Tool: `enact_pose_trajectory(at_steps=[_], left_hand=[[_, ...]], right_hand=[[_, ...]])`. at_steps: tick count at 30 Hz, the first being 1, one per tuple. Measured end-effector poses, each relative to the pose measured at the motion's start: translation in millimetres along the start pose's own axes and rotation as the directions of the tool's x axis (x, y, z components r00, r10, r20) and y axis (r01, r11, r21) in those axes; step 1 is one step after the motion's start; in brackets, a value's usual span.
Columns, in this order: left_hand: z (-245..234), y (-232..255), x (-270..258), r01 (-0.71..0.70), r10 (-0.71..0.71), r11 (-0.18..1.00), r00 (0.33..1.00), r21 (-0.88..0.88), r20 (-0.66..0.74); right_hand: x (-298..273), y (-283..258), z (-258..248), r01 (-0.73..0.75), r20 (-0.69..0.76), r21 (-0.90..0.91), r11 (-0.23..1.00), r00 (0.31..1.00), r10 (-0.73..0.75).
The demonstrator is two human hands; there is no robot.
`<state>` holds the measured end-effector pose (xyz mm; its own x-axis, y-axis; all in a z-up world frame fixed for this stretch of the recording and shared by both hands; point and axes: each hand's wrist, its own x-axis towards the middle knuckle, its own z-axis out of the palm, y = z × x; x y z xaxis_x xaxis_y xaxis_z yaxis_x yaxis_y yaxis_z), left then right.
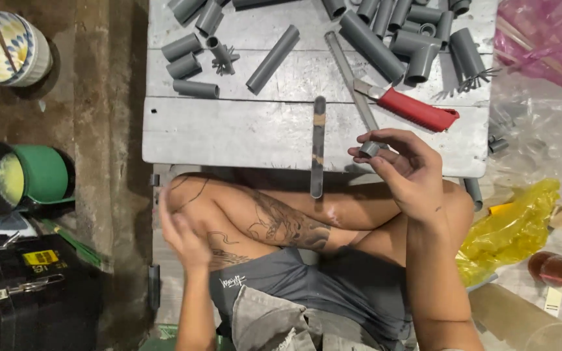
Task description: Sawing a small PVC pipe section using a handheld hacksaw blade and trimming it with a utility knife.
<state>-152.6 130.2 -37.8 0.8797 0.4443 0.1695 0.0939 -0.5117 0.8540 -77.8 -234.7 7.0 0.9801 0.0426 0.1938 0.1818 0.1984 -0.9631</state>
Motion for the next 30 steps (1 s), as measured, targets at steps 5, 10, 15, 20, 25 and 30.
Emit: enact_pose_trajectory(at_steps=[5,10,15,20,25,30], left_hand=[[51,51,2,-0.596,0.590,0.803,0.792,-0.008,0.157],[114,82,33,-0.725,0.769,0.637,0.575,-0.260,0.280],[149,81,34,-0.731,0.779,0.621,0.538,-0.282,0.322],[148,80,36,-0.784,0.786,0.593,0.513,-0.184,0.346],[148,75,34,-0.781,0.781,0.602,0.533,-0.166,0.326],[150,69,32,-0.780,0.788,0.598,0.531,-0.182,0.312]], right_hand=[[8,6,7,0.021,0.011,-0.004,1.000,1.000,-0.021],[26,-1,21,0.087,0.030,-0.134,0.987,0.996,-0.084],[53,2,24,0.276,0.184,-0.761,0.587,0.960,-0.213],[76,19,35,0.344,0.302,-0.851,0.396,0.939,-0.166],[91,42,35,0.450,0.409,-0.841,0.299,0.892,-0.192],[88,40,38,0.426,0.406,-0.855,0.296,0.905,-0.132]])
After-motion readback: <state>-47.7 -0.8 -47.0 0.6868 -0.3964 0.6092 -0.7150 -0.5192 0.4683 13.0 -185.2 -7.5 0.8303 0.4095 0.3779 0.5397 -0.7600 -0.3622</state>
